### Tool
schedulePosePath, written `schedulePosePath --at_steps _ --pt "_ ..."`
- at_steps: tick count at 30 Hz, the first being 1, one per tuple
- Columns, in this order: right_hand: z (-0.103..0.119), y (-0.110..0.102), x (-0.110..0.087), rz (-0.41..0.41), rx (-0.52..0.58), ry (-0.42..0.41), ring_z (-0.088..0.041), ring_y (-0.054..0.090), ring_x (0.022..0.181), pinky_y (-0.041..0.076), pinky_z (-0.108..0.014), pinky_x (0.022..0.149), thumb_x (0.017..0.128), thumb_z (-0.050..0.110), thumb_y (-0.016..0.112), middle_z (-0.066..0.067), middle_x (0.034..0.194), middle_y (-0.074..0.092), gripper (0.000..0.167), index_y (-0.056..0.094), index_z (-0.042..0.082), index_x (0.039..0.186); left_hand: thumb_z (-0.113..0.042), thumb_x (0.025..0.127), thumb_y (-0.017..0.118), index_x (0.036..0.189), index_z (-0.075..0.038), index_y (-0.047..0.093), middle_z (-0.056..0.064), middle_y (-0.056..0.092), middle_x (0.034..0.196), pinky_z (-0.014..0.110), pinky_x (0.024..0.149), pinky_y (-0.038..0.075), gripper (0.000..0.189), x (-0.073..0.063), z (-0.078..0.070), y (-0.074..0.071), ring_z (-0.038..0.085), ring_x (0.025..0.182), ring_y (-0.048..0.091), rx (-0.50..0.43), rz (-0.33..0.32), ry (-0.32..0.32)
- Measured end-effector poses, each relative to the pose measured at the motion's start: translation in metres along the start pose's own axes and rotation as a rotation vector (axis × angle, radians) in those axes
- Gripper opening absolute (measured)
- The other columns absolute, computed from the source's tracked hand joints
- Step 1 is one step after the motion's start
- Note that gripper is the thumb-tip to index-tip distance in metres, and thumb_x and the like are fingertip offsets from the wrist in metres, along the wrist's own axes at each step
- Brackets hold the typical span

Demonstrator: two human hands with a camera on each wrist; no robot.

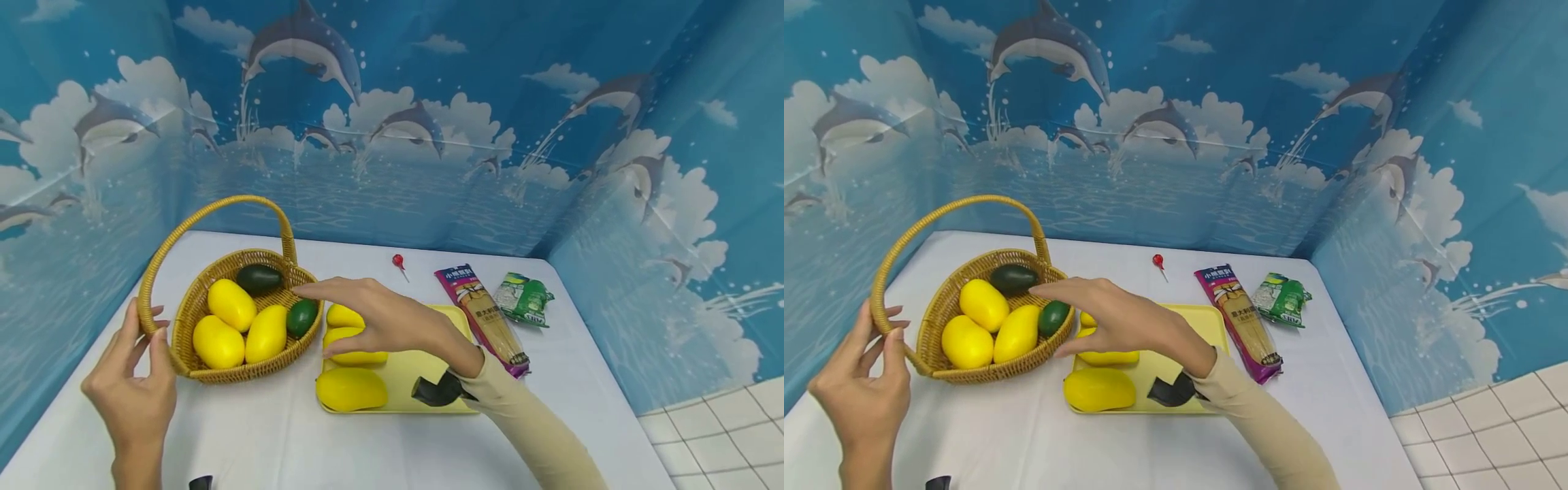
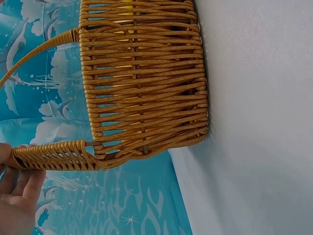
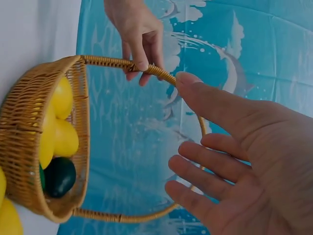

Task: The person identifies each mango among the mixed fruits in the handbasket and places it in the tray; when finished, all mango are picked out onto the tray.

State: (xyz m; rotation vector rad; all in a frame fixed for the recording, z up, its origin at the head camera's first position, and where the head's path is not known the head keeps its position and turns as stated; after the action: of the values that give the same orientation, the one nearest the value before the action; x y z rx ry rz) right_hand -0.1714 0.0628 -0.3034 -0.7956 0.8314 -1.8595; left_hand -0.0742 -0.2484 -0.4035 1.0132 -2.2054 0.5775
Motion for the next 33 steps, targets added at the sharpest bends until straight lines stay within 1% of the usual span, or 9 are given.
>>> schedulePosePath --at_steps 4,8,11,14,18,22,26,29,33 --pt "-0.004 -0.003 0.037 0.088 0.003 -0.048 -0.018 0.049 0.151 0.041 -0.025 0.125 0.095 0.025 0.086 -0.009 0.165 0.051 0.081 0.046 0.005 0.162 0.017 0.093 0.07 0.149 -0.017 0.062 0.026 0.075 0.124 0.012 0.099 0.055 0.066 0.001 0.0 0.002 -0.005 0.11 0.069 -0.026 -0.014 0.012" --pt "-0.015 0.005 0.074 0.16 -0.015 -0.059 -0.018 0.05 0.149 0.041 -0.018 0.121 0.093 0.025 0.087 -0.01 0.165 0.051 0.082 0.046 0.004 0.162 0.018 0.093 0.07 0.151 -0.016 0.061 0.026 0.075 0.124 0.011 0.099 0.055 0.068 0.002 0.001 0.003 -0.005 0.109 0.069 -0.023 -0.002 0.015" --pt "-0.026 0.014 0.098 0.187 -0.001 -0.05 -0.022 0.05 0.15 0.041 -0.017 0.121 0.093 0.021 0.088 -0.013 0.165 0.05 0.082 0.046 0.001 0.161 0.019 0.093 0.07 0.151 -0.016 0.061 0.026 0.075 0.125 0.011 0.098 0.056 0.069 0.002 0.002 0.003 -0.004 0.109 0.07 -0.028 0.005 0.015" --pt "-0.04 0.023 0.118 0.191 0.074 -0.028 -0.025 0.049 0.151 0.044 -0.018 0.119 0.093 0.014 0.087 -0.016 0.164 0.049 0.08 0.047 -0.002 0.159 0.018 0.094 0.069 0.152 -0.016 0.06 0.025 0.075 0.125 0.012 0.098 0.056 0.068 0.002 0.002 0.002 -0.002 0.109 0.07 -0.034 0.011 0.015" --pt "-0.063 0.035 0.138 0.181 0.197 0.015 -0.028 0.047 0.152 0.046 -0.018 0.117 0.092 0.005 0.085 -0.019 0.164 0.049 0.076 0.048 -0.003 0.158 0.018 0.094 0.069 0.152 -0.018 0.06 0.024 0.075 0.126 0.012 0.098 0.056 0.069 0.002 0.001 0.0 -0.001 0.109 0.071 -0.026 0.014 0.009" --pt "-0.086 0.047 0.152 0.172 0.241 0.057 -0.029 0.047 0.151 0.047 -0.018 0.116 0.093 0.002 0.083 -0.018 0.164 0.049 0.074 0.049 -0.003 0.158 0.017 0.095 0.07 0.153 -0.018 0.059 0.024 0.075 0.127 0.012 0.098 0.056 0.069 0.001 0.001 0.0 -0.002 0.11 0.07 -0.017 0.024 0.006" --pt "-0.099 0.058 0.166 0.174 0.207 0.091 -0.027 0.048 0.151 0.048 -0.02 0.117 0.093 0.004 0.084 -0.017 0.164 0.05 0.074 0.049 -0.002 0.158 0.015 0.096 0.07 0.153 -0.018 0.058 0.024 0.074 0.128 0.012 0.098 0.056 0.068 0.001 0.001 0.0 -0.003 0.11 0.07 -0.003 0.026 0.006" --pt "-0.104 0.066 0.176 0.174 0.139 0.119 -0.025 0.05 0.149 0.05 -0.021 0.116 0.093 0.007 0.086 -0.015 0.163 0.051 0.074 0.051 0.0 0.158 0.016 0.094 0.071 0.152 -0.018 0.06 0.024 0.075 0.126 0.012 0.098 0.056 0.068 0.001 0.002 0.0 -0.003 0.109 0.07 -0.02 0.011 0.008" --pt "-0.108 0.075 0.189 0.191 0.056 0.143 -0.027 0.052 0.148 0.052 -0.024 0.115 0.093 0.01 0.086 -0.013 0.162 0.052 0.074 0.051 0.001 0.158 0.014 0.095 0.071 0.152 -0.018 0.059 0.023 0.075 0.127 0.012 0.098 0.056 0.067 0.002 0.002 0.0 -0.002 0.11 0.07 -0.015 0.018 0.005"
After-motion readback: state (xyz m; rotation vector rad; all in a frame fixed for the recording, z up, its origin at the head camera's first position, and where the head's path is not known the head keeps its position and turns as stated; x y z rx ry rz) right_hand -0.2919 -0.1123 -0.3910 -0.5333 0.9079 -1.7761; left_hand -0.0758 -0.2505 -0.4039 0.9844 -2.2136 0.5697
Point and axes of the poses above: each hand's wrist, its own x-axis towards the middle knuckle, its own y-axis out of the palm, z = x × y, the point moved 2 cm from there along x, towards the middle knuckle
